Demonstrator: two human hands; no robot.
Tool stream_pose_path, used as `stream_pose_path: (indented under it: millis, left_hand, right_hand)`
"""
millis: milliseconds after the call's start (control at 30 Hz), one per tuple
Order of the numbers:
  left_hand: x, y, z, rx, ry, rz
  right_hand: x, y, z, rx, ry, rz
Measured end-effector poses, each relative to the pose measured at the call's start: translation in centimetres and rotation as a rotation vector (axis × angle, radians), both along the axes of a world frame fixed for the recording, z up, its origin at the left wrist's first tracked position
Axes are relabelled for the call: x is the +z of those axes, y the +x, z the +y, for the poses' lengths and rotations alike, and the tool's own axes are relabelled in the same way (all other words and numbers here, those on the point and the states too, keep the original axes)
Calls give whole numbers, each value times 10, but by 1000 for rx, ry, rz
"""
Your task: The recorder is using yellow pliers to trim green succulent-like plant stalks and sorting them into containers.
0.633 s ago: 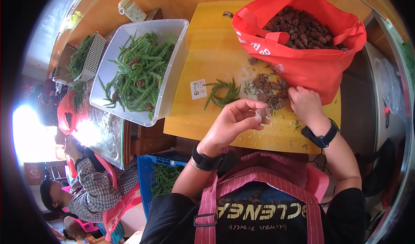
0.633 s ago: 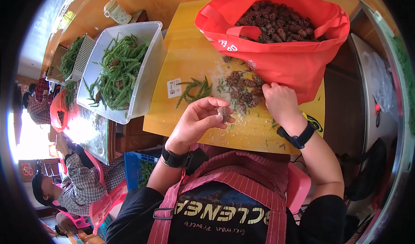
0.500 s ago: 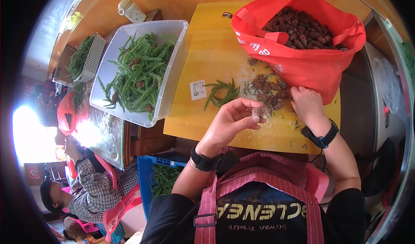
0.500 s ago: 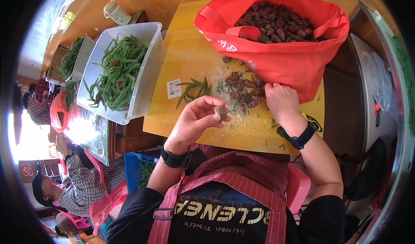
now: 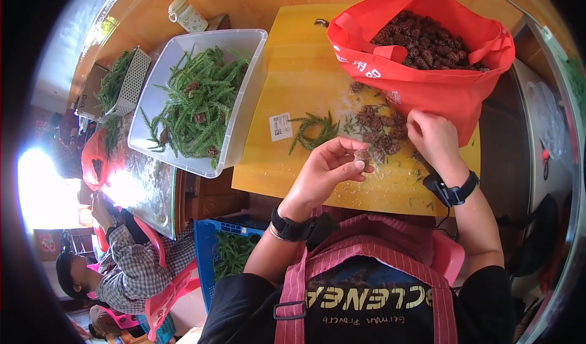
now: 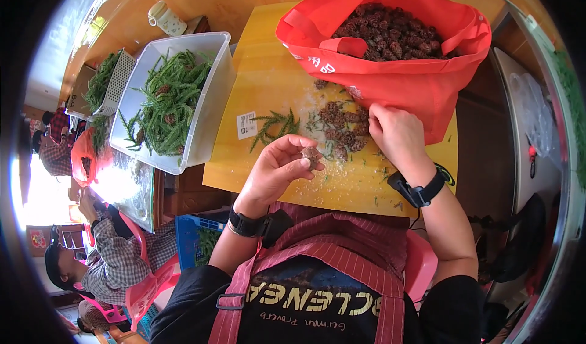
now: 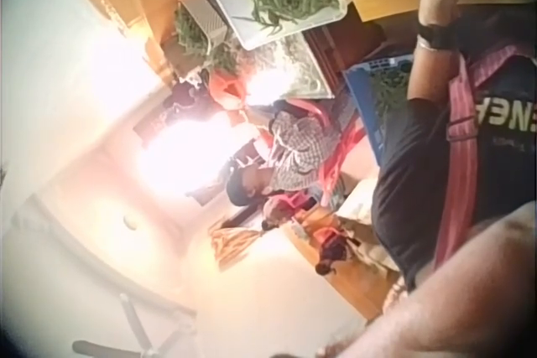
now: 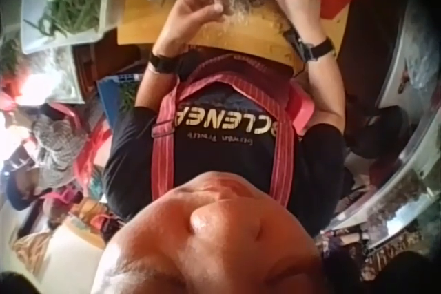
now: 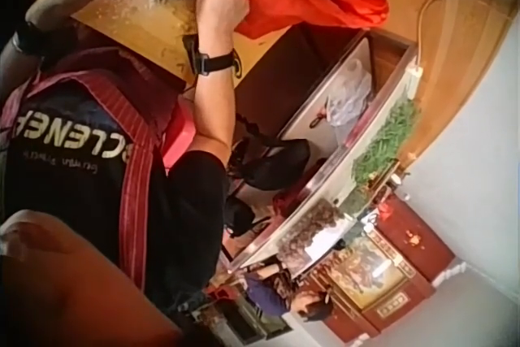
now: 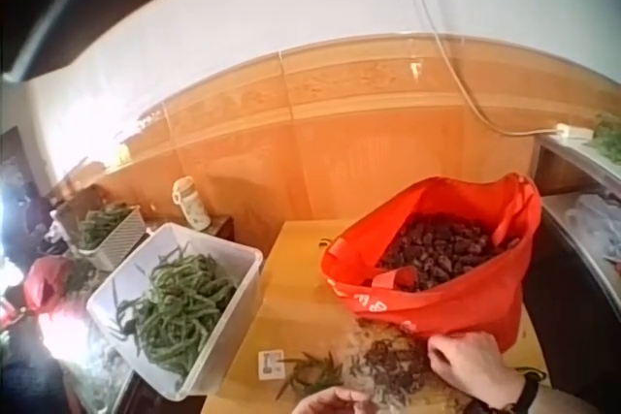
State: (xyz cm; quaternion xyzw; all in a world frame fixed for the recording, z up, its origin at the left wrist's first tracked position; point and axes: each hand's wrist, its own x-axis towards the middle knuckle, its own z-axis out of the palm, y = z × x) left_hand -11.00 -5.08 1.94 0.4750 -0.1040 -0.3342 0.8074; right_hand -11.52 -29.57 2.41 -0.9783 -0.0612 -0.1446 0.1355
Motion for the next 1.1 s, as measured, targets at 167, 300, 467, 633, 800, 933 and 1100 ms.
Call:
stream_pose_path:
  millis: [167,300,467,633,800,933,1100]
  left_hand:
    - [0,-2,-2,19,-116,-34]
    - [2,-3,-13,14,-166,-69]
    - [13,-8,-28,77,-244,-78]
    - [14,-10,-31,78,-313,-141]
    - [18,-13,-34,110,-315,-156]
    - [12,-13,-39,144,-285,-280]
    - [15,-16,-44,185,-274,-328]
  right_hand:
    - [37,-14,14,92,742,-65]
    - [58,-39,22,216,1206,-96]
    - [45,-53,44,382,1809,98]
    - [36,-58,57,281,1855,175]
    - [29,-60,59,304,1850,140]
    - [16,-59,63,332,1922,25]
    - [11,-61,67,314,2029,-25]
